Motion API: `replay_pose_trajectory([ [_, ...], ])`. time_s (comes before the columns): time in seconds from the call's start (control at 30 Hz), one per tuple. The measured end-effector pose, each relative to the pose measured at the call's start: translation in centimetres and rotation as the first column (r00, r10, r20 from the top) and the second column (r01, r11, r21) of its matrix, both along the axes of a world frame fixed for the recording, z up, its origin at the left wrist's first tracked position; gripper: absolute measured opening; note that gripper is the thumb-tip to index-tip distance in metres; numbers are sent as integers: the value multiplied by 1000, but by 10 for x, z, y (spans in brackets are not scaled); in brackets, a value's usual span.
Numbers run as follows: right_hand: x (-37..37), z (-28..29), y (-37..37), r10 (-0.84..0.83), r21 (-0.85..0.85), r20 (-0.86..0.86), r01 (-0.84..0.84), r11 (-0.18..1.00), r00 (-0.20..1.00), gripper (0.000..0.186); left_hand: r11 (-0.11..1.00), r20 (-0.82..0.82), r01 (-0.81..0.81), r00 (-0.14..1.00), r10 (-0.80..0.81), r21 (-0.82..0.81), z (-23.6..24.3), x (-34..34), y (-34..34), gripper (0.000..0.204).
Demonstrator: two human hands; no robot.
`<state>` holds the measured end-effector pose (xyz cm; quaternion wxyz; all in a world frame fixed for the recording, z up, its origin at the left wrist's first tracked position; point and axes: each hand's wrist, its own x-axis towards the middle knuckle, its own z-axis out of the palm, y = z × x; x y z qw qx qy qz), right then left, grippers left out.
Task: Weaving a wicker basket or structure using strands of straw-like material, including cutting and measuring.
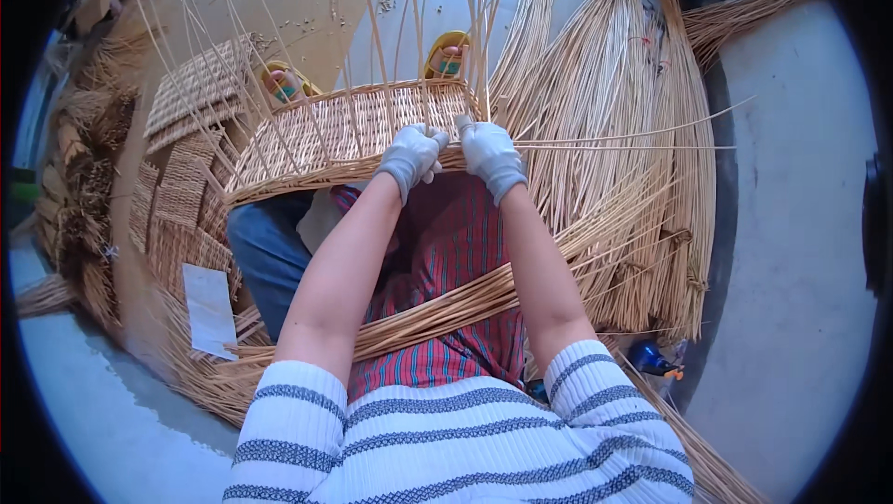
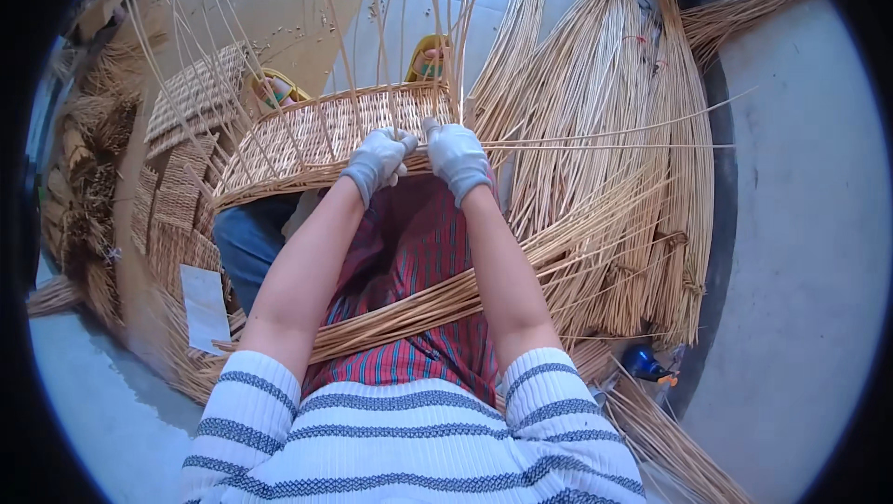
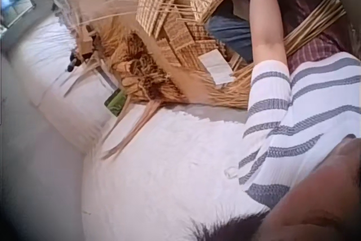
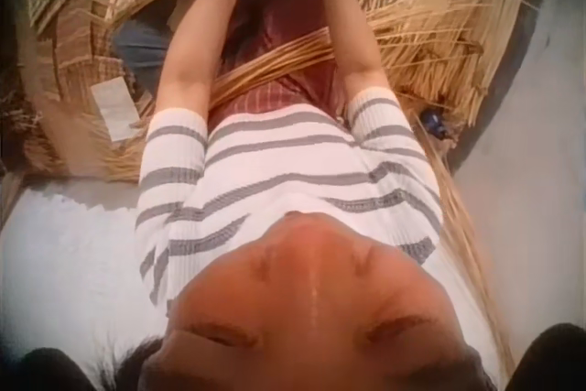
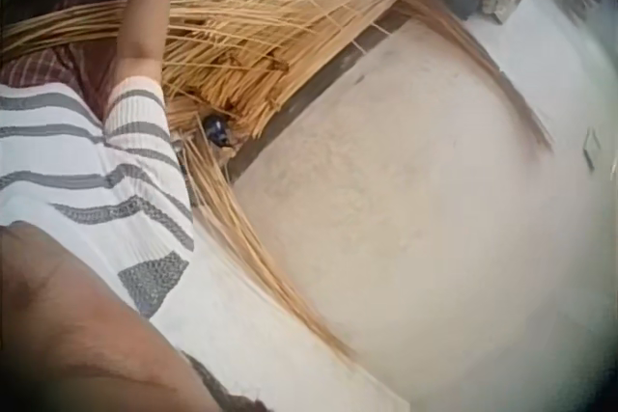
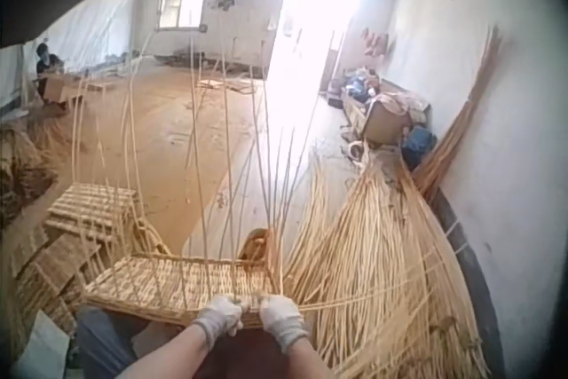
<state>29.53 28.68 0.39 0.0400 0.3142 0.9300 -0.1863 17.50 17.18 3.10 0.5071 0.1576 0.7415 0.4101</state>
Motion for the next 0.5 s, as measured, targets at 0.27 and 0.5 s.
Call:
replay_pose_trajectory([
  [0.27,47,15,-72,-106,-155,-368,51,987,924,39,993,71,37,996,-45,115,-50,11,-35,52],
  [0.5,103,54,-187,626,-341,77,-569,748,776,33,851,-212,146,976,-41,505,6,32,-137,64],
])
